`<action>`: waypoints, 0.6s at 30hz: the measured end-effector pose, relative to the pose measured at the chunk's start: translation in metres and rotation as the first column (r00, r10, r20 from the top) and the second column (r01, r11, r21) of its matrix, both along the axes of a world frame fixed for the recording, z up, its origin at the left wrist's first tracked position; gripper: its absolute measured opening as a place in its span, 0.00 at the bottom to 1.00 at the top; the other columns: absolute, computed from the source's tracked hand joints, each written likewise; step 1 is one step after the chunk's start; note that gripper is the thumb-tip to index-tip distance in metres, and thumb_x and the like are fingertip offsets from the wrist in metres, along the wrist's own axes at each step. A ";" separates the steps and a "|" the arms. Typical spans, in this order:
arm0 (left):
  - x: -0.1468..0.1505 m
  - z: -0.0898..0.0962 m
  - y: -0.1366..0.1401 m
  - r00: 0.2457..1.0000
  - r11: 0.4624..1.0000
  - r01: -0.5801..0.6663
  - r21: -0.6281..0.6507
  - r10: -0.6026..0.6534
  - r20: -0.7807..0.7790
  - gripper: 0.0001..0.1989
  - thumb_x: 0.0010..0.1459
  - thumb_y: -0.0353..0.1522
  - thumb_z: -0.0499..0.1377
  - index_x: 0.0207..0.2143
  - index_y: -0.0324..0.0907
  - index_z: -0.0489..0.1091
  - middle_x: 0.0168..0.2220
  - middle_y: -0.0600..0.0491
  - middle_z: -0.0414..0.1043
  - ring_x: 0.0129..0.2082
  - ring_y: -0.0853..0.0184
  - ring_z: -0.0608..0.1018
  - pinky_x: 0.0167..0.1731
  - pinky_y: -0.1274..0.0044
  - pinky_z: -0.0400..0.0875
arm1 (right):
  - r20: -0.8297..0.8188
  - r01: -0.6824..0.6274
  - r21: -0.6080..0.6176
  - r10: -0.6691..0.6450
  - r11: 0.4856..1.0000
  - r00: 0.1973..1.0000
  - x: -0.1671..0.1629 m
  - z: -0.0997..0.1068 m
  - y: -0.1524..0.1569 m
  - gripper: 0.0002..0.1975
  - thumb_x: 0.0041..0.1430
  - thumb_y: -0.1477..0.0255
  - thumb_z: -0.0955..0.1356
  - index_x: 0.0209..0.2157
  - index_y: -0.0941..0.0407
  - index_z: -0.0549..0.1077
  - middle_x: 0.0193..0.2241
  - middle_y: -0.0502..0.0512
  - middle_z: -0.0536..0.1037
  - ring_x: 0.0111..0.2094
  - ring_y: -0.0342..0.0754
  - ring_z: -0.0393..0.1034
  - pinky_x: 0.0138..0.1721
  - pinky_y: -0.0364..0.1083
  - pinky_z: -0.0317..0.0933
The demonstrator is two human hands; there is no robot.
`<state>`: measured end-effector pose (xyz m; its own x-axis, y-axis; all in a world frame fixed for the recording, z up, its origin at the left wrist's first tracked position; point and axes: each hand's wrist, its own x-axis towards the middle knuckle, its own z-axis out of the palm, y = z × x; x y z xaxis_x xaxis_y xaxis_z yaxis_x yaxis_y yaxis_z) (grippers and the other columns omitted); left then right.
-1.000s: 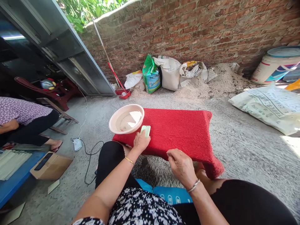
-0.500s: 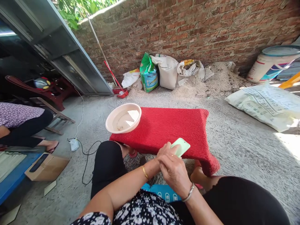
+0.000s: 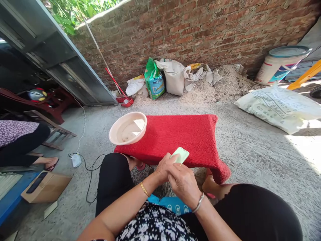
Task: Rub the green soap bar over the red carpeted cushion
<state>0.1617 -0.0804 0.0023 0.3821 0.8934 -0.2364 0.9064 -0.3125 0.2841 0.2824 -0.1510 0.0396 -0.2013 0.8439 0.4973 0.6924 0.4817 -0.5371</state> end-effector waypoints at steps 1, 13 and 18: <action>-0.006 0.004 0.005 0.999 0.999 -0.037 0.034 0.036 0.016 0.27 0.60 0.43 0.53 0.61 0.49 0.59 0.41 0.50 0.67 0.39 0.63 0.73 0.38 0.75 0.68 | 0.000 -0.002 -0.010 0.002 1.000 1.000 0.000 0.000 0.000 0.09 0.58 0.79 0.62 0.28 0.55 0.70 0.25 0.51 0.71 0.28 0.45 0.62 0.33 0.44 0.52; 0.015 -0.003 0.044 0.960 0.952 -0.215 0.217 0.248 -0.134 0.31 0.57 0.44 0.56 0.61 0.47 0.57 0.46 0.45 0.63 0.46 0.56 0.70 0.43 0.69 0.66 | 0.028 -0.015 -0.031 0.016 0.999 0.999 0.000 0.001 -0.002 0.07 0.57 0.80 0.64 0.29 0.55 0.69 0.25 0.49 0.71 0.27 0.44 0.60 0.32 0.44 0.49; 0.053 -0.015 0.022 0.996 0.979 0.069 0.193 -0.057 -0.069 0.32 0.56 0.43 0.59 0.62 0.48 0.58 0.47 0.44 0.63 0.45 0.54 0.69 0.42 0.68 0.66 | 0.045 0.018 -0.018 -0.017 1.000 0.999 0.000 -0.005 0.001 0.07 0.56 0.79 0.63 0.27 0.55 0.69 0.25 0.50 0.72 0.28 0.45 0.61 0.32 0.45 0.49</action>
